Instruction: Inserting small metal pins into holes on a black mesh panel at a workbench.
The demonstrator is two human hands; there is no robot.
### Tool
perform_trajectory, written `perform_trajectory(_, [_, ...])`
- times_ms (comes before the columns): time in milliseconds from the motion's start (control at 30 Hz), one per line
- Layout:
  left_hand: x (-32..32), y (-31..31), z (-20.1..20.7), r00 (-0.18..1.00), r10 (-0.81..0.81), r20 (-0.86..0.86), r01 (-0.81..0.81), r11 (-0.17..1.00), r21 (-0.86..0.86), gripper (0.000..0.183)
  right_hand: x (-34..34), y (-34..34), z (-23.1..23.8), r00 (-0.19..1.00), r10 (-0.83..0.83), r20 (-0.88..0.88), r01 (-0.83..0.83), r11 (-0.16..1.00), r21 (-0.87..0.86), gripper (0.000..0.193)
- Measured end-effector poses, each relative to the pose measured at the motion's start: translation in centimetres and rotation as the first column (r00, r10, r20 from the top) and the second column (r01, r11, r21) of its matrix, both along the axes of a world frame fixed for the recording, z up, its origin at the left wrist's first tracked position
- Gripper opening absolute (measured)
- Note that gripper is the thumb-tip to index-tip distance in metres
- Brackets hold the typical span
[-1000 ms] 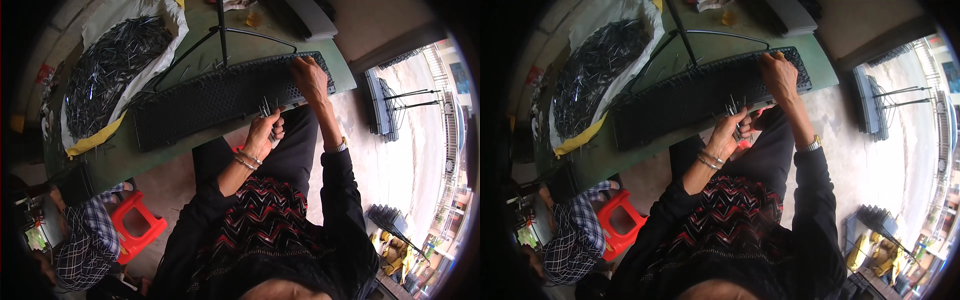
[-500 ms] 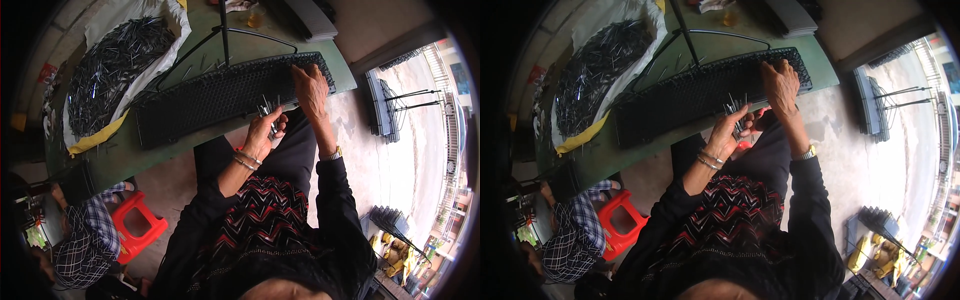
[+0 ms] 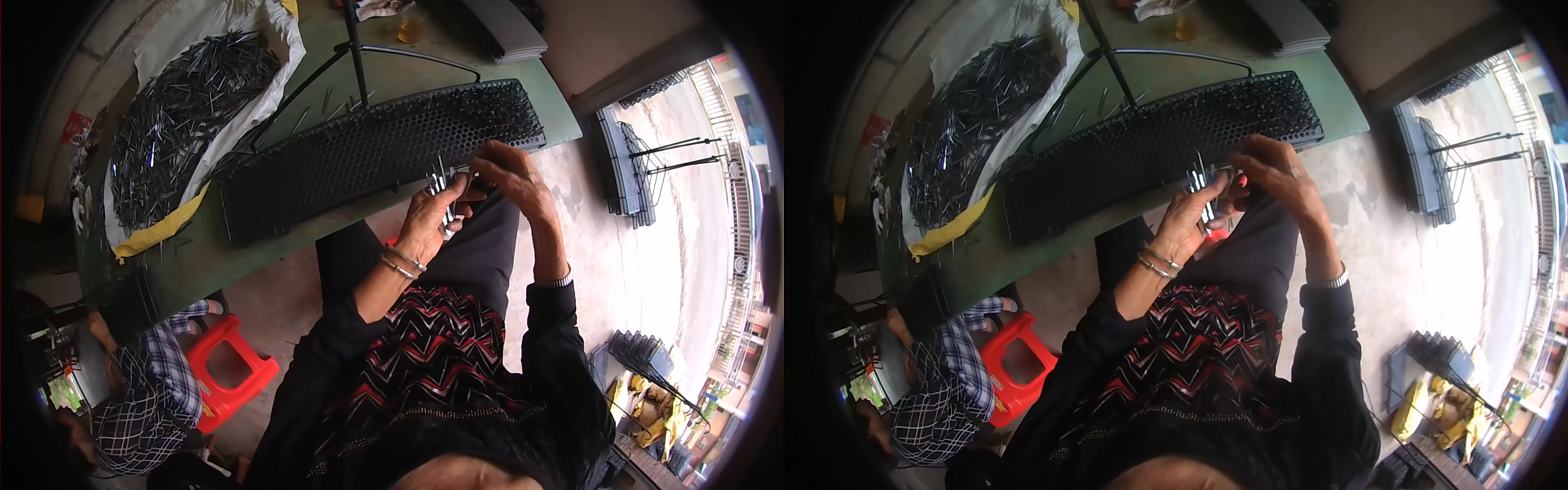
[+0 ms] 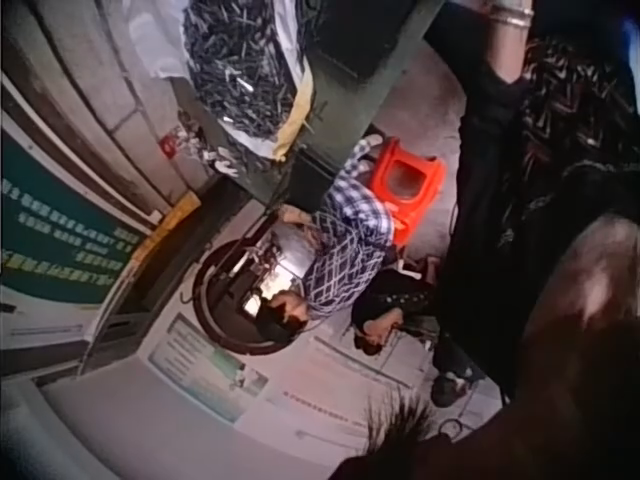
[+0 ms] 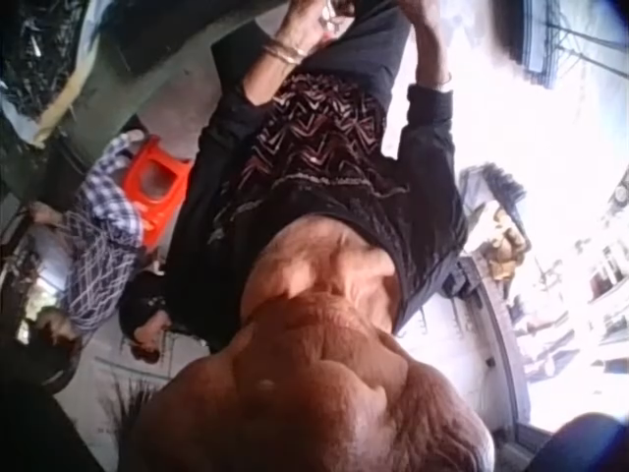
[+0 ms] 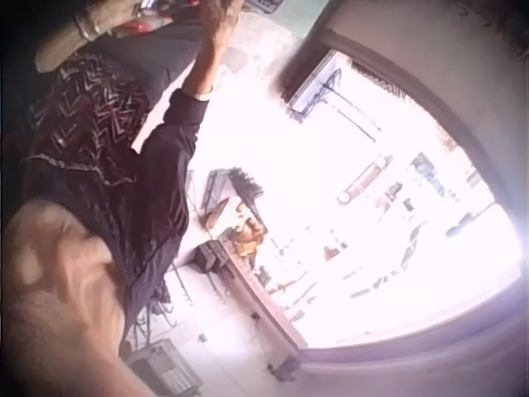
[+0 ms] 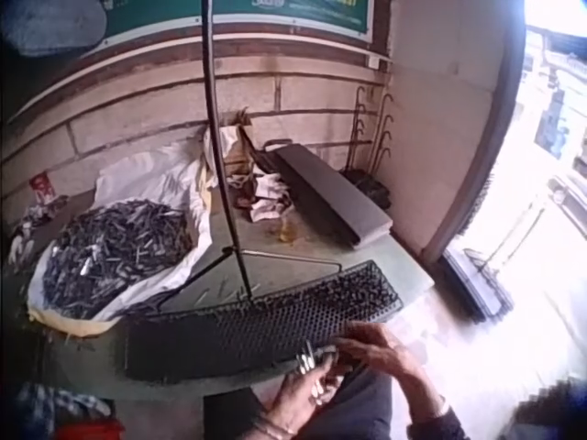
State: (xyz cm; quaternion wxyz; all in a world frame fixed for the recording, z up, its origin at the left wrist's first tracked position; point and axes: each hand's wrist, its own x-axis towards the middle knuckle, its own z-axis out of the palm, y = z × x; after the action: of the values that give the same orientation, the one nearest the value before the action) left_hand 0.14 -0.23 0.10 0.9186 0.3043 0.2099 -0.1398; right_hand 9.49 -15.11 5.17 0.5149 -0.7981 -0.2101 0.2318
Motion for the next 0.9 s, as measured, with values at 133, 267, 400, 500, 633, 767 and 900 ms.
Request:
perform_trajectory(133, [0.3,0.0,-0.2,0.993,0.012,-0.118,-0.013,1.0,-0.006,0.023,0.7,0.0,-1.0,0.82,-0.421,0.388,0.431,0.9,0.067,0.009])
perform_trajectory(267, [0.7,-0.3,-0.6,0.995,0.055,-0.083,-0.058,0.998,-0.026,0.022,2.2,1.1,-2.3,0.628,-0.487,0.607,0.533,0.838,0.121,0.008])
perform_trajectory(400, [0.5,0.2,-1.8,0.99,0.089,-0.108,-0.093,0.995,-0.042,0.019,3.8,1.7,-5.1,0.502,-0.418,0.757,0.533,0.839,0.111,0.007])
perform_trajectory(500, [0.3,0.2,-1.4,0.991,0.08,-0.111,-0.084,0.996,-0.028,0.018,3.9,2.0,-5.5,0.54,-0.388,0.747,0.533,0.844,0.053,0.005])
perform_trajectory(633, [0.7,0.2,0.0,0.995,0.065,-0.081,-0.069,0.996,-0.053,0.018,3.6,2.6,-4.4,0.529,-0.198,0.826,0.535,0.832,-0.143,0.007])
perform_trajectory(767, [0.9,-0.1,0.6,0.997,0.05,-0.062,-0.054,0.997,-0.058,0.02,3.4,2.3,-4.5,0.488,-0.179,0.854,0.566,0.81,-0.154,0.014])
perform_trajectory(900, [0.7,0.0,0.2,0.996,0.082,-0.019,-0.083,0.996,-0.028,0.019,1.7,1.3,-2.1,0.765,-0.265,0.587,0.408,0.905,-0.124,0.017])
